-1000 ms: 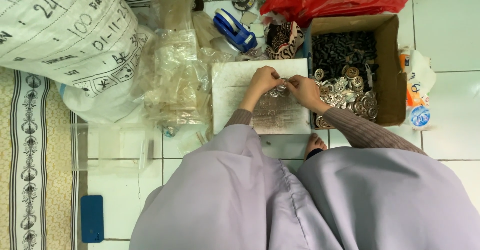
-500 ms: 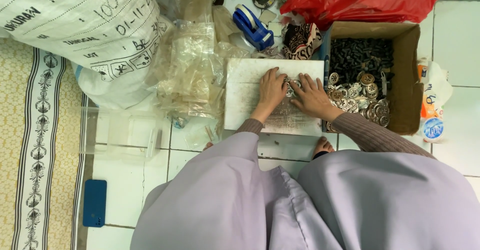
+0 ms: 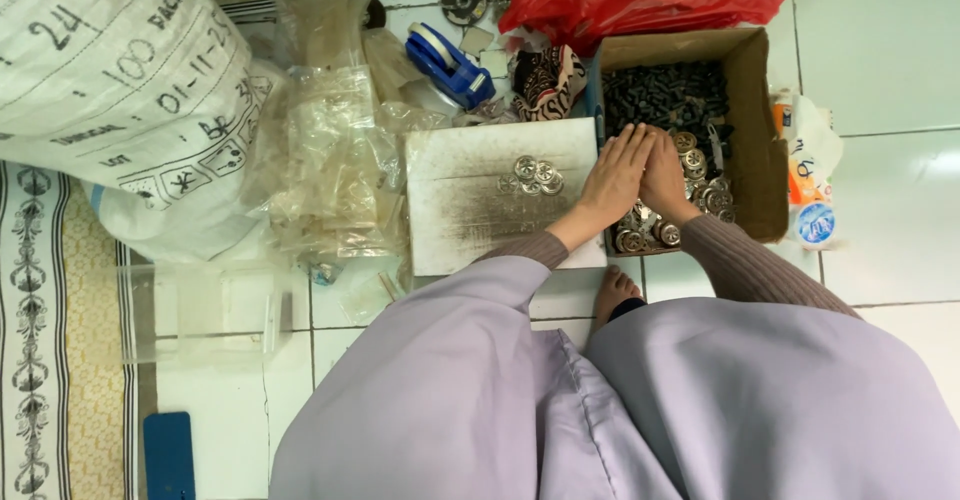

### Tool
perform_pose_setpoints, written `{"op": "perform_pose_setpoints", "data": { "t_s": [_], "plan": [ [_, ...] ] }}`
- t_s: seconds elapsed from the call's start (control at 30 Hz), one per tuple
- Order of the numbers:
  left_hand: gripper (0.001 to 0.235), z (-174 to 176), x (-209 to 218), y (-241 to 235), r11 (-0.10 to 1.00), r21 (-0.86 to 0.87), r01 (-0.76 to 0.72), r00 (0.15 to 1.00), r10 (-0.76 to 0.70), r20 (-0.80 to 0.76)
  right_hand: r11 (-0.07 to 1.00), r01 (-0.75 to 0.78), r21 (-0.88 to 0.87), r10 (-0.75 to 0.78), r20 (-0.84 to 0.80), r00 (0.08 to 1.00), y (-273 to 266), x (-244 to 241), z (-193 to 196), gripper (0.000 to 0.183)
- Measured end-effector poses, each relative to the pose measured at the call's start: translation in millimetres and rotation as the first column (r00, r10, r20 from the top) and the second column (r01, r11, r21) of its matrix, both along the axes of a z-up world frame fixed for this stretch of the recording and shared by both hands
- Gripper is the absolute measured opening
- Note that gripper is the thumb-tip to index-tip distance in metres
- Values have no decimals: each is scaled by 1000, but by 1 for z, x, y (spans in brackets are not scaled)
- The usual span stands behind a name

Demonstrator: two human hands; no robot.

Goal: The person picks up metal parts from a box and place them into small plastic bags, then closes the bags.

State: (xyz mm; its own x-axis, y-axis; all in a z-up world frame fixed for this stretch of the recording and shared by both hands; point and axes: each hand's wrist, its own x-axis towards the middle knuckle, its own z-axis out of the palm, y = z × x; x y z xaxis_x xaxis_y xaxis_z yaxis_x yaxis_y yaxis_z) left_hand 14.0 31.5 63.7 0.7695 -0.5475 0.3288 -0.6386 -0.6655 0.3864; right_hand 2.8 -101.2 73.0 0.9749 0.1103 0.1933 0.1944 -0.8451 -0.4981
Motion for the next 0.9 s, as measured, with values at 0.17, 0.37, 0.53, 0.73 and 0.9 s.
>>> {"op": "perform_pose_setpoints", "data": {
  "t_s": [0.17,0.37,0.53,0.73,0.9],
  "plan": [
    [76,5,-16,-18,964,209,165,978,-133,-159,997,49,-61,-72,-469,880,-36,-25,-6,79],
    [51,2,-18,-27,634,732,250,967,-122,-224,961,-176,-215,-22,-691,723,-32,-52,-15,85],
    [24,-103,-16,-47,682,687,250,968,-165,-189,869,-296,-397,-22,-628,778,-36,-48,-69,87],
    [16,-73,-26,-34,693,692,204,979,-154,-134,918,-235,-320,-18,-625,780,-19,-45,-9,63],
    [13,-67,-21,-31,714,678,174,984,-153,-91,995,-32,-94,-47,-728,684,-26,-42,-19,62]
  ]
}}
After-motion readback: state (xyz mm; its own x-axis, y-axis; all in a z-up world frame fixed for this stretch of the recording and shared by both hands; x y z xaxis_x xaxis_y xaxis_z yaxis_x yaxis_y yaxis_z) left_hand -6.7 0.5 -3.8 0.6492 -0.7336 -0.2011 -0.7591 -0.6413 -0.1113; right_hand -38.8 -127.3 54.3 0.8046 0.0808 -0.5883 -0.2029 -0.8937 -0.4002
